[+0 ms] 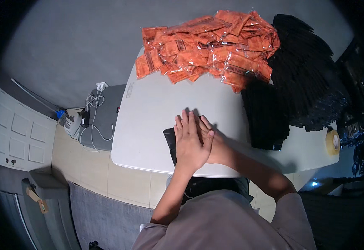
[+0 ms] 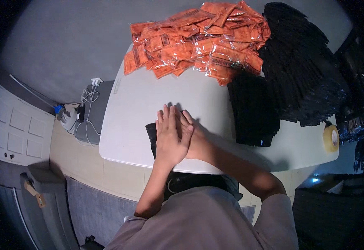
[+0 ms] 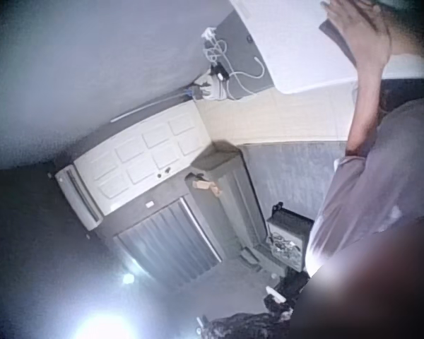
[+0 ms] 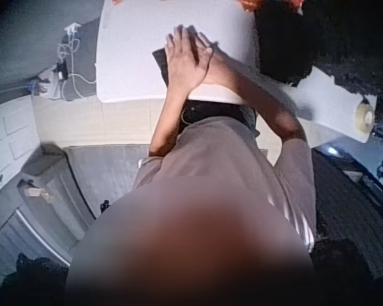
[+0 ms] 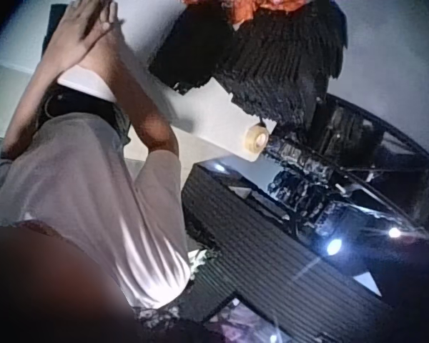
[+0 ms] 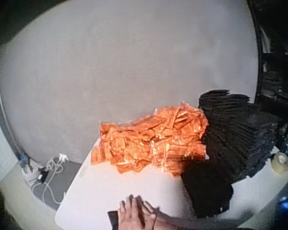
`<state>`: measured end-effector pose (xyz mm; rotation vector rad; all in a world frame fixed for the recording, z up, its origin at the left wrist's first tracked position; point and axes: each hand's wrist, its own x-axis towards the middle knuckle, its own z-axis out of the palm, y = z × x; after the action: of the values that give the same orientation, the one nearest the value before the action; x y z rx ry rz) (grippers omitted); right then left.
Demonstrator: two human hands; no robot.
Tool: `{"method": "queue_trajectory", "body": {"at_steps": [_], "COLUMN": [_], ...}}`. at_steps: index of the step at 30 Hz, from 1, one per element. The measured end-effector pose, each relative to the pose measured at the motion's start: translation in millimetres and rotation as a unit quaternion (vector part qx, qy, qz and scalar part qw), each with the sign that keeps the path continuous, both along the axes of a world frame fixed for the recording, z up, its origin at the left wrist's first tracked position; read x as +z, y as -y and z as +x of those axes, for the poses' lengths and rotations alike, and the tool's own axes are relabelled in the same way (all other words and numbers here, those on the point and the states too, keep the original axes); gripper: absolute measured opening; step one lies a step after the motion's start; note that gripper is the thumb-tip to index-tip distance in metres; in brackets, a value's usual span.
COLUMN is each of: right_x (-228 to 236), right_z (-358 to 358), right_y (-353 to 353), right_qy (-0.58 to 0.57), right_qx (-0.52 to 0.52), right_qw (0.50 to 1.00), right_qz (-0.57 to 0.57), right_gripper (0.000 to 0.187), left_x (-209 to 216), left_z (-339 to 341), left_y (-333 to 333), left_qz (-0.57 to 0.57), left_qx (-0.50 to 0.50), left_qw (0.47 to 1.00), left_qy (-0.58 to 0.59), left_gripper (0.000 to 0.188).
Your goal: Packing small orange product packets into black plastic mailers and sealing them.
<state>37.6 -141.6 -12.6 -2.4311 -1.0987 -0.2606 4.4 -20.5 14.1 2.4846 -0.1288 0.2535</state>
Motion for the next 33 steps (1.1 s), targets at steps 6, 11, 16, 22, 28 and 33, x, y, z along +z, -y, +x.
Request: {"method": "queue_trajectory", "body": {"at_steps": [6, 11, 16, 22, 28, 33], "right_x": [7.3, 6.9, 16.3, 28.8, 36.9, 54.7], "right_z": [0.6, -2.2, -3.4, 12.3, 25.7, 46.6], "right_y": [0.3, -3.0, -10.2, -30.3, -45.8, -32.4], "right_qy": [0.004, 0.055, 0.033, -0.034, -0.086, -0.217], "right_qx": [0.002, -0.017, -0.043, -0.076, -0.050, -0.010], "right_qw": [1.000, 0.998, 0.995, 0.993, 0.993, 0.976], "right_qz": [-0.001, -0.033, -0.081, -0.077, -0.063, -0.004], "right_gripper": [0.084, 0.081, 0.077, 0.052, 0.044, 0.035], "left_x": [-0.6, -0.2, -0.8, 14.0, 0.5, 4.3], "left_z": [-3.6, -8.0, -3.6, -12.3, -4.8, -1.5], "left_y": [-5.0, -10.5, -13.0, -25.7, -41.2, -54.4], "left_qz": [-0.041, -0.075, -0.057, -0.430, -0.396, -0.386], "left_qx": [0.031, 0.062, 0.056, 0.028, 0.034, 0.044], "left_qw": [0.998, 0.995, 0.997, 0.901, 0.893, 0.880], "left_qy": [0.038, 0.037, -0.003, 0.042, 0.212, 0.275], "left_gripper": [0.081, 0.086, 0.093, 0.071, 0.056, 0.049]}}
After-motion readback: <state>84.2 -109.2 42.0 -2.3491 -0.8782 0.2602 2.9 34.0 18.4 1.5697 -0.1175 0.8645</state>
